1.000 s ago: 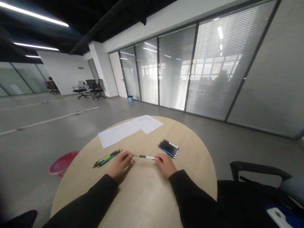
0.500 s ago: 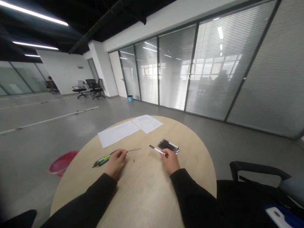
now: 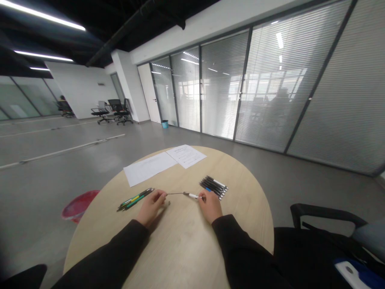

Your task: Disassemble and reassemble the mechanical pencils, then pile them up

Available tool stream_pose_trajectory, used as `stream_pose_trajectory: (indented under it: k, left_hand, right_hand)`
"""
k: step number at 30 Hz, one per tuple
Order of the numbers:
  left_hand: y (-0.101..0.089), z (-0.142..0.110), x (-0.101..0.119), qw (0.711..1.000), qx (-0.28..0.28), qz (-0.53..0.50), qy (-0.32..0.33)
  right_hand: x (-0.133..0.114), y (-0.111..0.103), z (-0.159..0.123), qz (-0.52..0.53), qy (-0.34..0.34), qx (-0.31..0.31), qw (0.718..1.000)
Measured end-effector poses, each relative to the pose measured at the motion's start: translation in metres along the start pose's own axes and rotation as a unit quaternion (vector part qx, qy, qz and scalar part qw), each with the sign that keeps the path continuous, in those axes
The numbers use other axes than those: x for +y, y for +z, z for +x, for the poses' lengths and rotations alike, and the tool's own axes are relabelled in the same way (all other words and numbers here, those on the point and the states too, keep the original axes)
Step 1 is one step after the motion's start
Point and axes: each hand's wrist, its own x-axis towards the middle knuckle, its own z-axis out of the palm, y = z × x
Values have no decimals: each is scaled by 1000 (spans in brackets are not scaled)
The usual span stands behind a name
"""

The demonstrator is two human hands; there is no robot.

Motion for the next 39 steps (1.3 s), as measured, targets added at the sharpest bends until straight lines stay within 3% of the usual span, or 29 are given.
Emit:
stream_pose_trajectory:
  k: [12, 19, 27, 34, 39]
  left_hand:
    - [4, -5, 3, 996, -71, 42, 35]
    - [5, -4, 3, 995, -78, 49, 39]
    - [6, -6, 10, 996, -70, 43, 36]
    - [7, -5, 8, 995, -92, 16, 32]
    - [4, -2, 1, 997, -68, 25, 40]
  right_hand:
    - [0, 4, -3, -99, -68, -3, 993]
    - [-1, 2, -3, -89, -76, 0, 993]
    - [-22, -4, -8, -38, -176, -33, 983]
    - [-28, -8, -10, -52, -176, -54, 982]
    - [-24, -7, -9, -66, -165, -40, 983]
